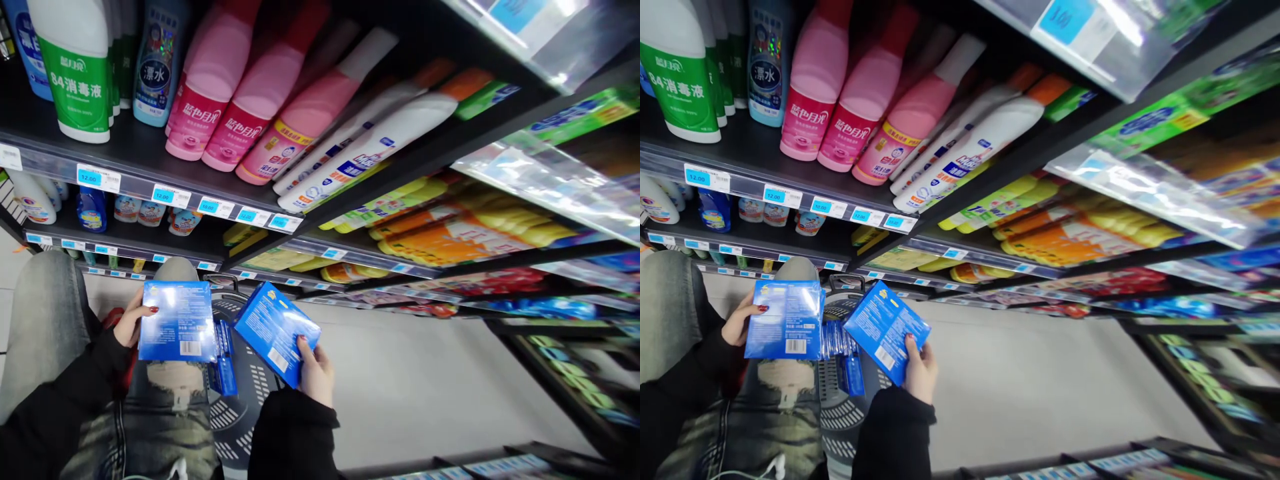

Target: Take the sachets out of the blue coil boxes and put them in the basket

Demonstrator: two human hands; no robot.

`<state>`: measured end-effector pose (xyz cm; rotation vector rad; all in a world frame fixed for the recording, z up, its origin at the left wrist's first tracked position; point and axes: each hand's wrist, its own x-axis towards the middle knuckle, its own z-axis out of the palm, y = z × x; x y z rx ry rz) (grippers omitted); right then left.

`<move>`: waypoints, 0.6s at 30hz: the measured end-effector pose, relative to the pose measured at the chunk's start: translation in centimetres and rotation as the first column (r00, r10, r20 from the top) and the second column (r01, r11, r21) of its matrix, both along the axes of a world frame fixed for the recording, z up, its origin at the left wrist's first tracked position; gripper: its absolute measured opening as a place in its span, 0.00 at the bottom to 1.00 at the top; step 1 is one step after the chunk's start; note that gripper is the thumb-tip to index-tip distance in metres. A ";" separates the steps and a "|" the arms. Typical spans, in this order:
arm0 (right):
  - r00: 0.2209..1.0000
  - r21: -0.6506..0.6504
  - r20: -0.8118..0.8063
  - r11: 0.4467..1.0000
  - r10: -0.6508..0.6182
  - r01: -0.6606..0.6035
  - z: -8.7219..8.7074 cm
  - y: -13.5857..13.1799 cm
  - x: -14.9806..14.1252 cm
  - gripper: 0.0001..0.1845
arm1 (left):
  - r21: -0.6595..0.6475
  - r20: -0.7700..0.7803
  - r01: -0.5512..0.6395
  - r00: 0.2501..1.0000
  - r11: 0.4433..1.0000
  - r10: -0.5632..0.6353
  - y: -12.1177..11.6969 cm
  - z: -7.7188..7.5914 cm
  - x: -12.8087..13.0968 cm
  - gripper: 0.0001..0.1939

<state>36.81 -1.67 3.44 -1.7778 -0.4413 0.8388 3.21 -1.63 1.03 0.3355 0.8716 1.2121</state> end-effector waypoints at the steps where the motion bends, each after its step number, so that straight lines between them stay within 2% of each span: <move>1: 0.998 0.000 0.063 1.000 -0.020 0.020 -0.4 0.0 0.3 0.26 | -0.027 0.015 -0.021 1.000 0.999 0.022 0.0 -0.2 0.0 0.24; 4: 0.986 -0.025 0.160 0.999 0.038 -0.035 -1.6 0.0 -0.6 0.26 | -0.118 0.065 -0.048 0.996 0.992 0.056 0.2 -0.6 -0.2 0.20; 7: 0.979 -0.023 0.020 0.979 0.201 -0.201 -2.4 0.0 -3.4 0.28 | -0.243 0.102 -0.045 0.992 0.969 0.071 0.4 -0.5 -0.5 0.13; 9: 0.944 0.010 -0.078 0.947 0.322 -0.322 -2.8 0.0 -5.9 0.28 | -0.334 0.104 -0.030 0.992 0.942 0.068 0.5 -0.2 -0.6 0.08; 11: 0.893 0.055 -0.103 0.899 0.438 -0.434 -3.1 0.0 -8.5 0.28 | -0.388 0.095 -0.014 0.994 0.921 0.055 0.5 0.4 -0.8 0.06; 13: 0.854 0.095 -0.076 0.856 0.515 -0.508 -3.4 0.2 -10.8 0.28 | -0.386 0.068 -0.030 0.996 0.922 0.061 0.5 1.0 -1.0 0.07; 15: 0.844 0.113 -0.036 0.842 0.535 -0.528 -3.6 0.4 -12.5 0.30 | -0.368 0.033 -0.058 0.997 0.928 0.075 0.5 1.5 -1.2 0.10; 18: 0.821 0.148 0.003 0.812 0.571 -0.565 -4.0 0.5 -13.8 0.36 | -0.303 0.019 -0.036 0.999 0.952 0.043 0.5 1.7 -1.2 0.18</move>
